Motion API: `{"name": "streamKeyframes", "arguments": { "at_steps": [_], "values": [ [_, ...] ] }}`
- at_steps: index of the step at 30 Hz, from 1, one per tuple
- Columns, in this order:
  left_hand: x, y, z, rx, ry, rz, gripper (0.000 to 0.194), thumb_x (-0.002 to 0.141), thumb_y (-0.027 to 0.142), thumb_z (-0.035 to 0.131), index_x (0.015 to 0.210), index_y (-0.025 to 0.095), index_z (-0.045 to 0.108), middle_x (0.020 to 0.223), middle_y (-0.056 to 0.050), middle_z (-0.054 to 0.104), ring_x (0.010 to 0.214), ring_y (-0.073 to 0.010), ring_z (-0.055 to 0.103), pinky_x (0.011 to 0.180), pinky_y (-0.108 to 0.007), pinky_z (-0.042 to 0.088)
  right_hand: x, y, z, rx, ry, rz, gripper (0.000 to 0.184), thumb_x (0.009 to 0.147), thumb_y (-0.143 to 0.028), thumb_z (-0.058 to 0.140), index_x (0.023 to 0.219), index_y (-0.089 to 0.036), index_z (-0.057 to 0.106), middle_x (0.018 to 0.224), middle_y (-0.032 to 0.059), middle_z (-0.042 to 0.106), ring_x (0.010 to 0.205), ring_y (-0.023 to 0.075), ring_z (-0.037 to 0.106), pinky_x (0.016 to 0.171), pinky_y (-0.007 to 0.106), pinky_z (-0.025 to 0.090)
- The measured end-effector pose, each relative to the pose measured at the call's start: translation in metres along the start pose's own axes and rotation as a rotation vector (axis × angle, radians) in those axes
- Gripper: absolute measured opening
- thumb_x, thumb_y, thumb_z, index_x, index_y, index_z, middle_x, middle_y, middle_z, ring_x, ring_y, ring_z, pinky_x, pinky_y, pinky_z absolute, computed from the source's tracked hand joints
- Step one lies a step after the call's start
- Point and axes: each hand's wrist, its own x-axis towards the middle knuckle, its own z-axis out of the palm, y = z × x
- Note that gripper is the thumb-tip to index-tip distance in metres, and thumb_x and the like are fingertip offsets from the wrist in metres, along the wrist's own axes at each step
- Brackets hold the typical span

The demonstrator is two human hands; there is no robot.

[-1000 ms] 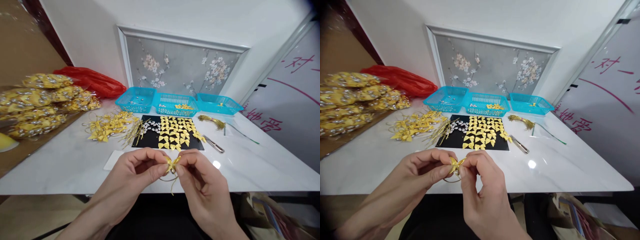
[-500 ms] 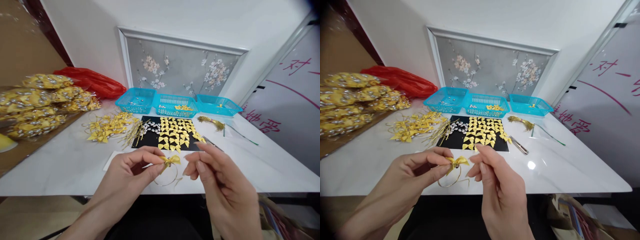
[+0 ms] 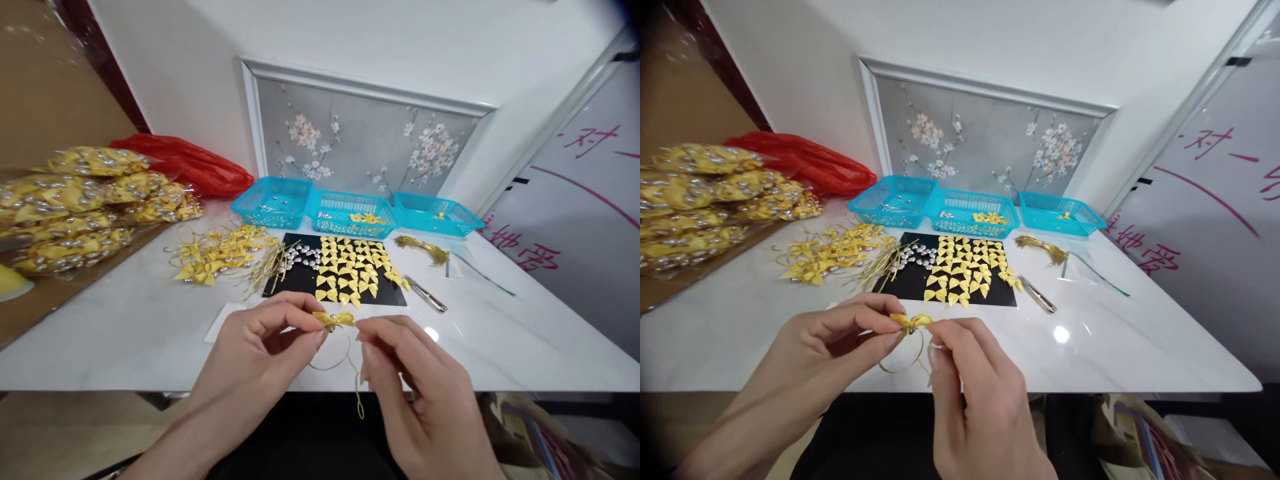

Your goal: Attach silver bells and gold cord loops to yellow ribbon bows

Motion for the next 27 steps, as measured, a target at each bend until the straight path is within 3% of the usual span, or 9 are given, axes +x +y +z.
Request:
{"name": "streamKeyframes", "arguments": {
  "at_steps": [4, 8, 13, 18, 23, 27],
  "values": [
    [0.001, 0.000, 0.000, -0.015, -0.024, 0.000, 0.010, 0.077, 0.022, 0.073, 0.068, 0.024, 0.075, 0.094, 0.000, 0.068, 0.079, -0.0141, 0.066, 0.070, -0.023, 0.052, 0.000, -0.001, 0.015, -0.056, 0.073, -0.059, 0.014, 0.092, -0.012, 0.056, 0.103, -0.020, 0.061, 0.088, 0.0049, 0.060, 0.070, 0.0141, 0.060, 0.060, 0.025, 0.054],
    [0.003, -0.004, -0.002, -0.019, -0.055, -0.008, 0.012, 0.080, 0.022, 0.072, 0.068, 0.023, 0.074, 0.095, 0.000, 0.068, 0.082, -0.0147, 0.066, 0.074, -0.024, 0.052, 0.001, 0.002, 0.028, -0.155, 0.151, -0.113, 0.017, 0.094, -0.007, 0.050, 0.099, -0.017, 0.062, 0.084, 0.0062, 0.058, 0.072, 0.0160, 0.061, 0.064, 0.028, 0.053],
    [0.004, -0.012, -0.005, -0.137, -0.085, -0.087, 0.011, 0.078, 0.022, 0.076, 0.068, 0.022, 0.072, 0.094, 0.000, 0.068, 0.086, -0.0152, 0.064, 0.080, -0.026, 0.051, 0.005, 0.011, 0.028, -0.184, 0.133, -0.138, 0.020, 0.095, -0.005, 0.043, 0.091, -0.018, 0.059, 0.081, 0.0052, 0.055, 0.070, 0.0163, 0.058, 0.066, 0.029, 0.049],
    [0.009, -0.016, -0.003, -0.219, -0.138, -0.111, 0.010, 0.075, 0.020, 0.079, 0.068, 0.021, 0.071, 0.080, 0.002, 0.068, 0.075, -0.0131, 0.061, 0.072, -0.025, 0.049, 0.010, 0.016, 0.028, -0.193, 0.138, -0.136, 0.023, 0.095, -0.003, 0.040, 0.089, -0.019, 0.056, 0.084, 0.0051, 0.054, 0.072, 0.0159, 0.056, 0.066, 0.028, 0.047],
    [0.014, -0.014, -0.003, -0.092, -0.258, -0.061, 0.012, 0.081, 0.020, 0.071, 0.070, 0.021, 0.078, 0.081, -0.001, 0.070, 0.076, -0.0149, 0.062, 0.071, -0.026, 0.050, 0.012, 0.018, 0.031, -0.114, 0.136, -0.056, 0.020, 0.095, -0.004, 0.042, 0.086, -0.019, 0.052, 0.082, 0.0031, 0.050, 0.069, 0.0140, 0.052, 0.060, 0.026, 0.044],
    [0.016, -0.012, -0.001, 0.102, -0.257, 0.037, 0.022, 0.082, 0.015, 0.062, 0.073, 0.022, 0.080, 0.082, -0.003, 0.073, 0.074, -0.0168, 0.065, 0.067, -0.026, 0.051, 0.011, 0.017, 0.030, -0.022, 0.083, 0.007, 0.019, 0.095, -0.006, 0.044, 0.083, -0.019, 0.051, 0.080, 0.0011, 0.050, 0.069, 0.0137, 0.050, 0.060, 0.025, 0.043]
  ]
}}
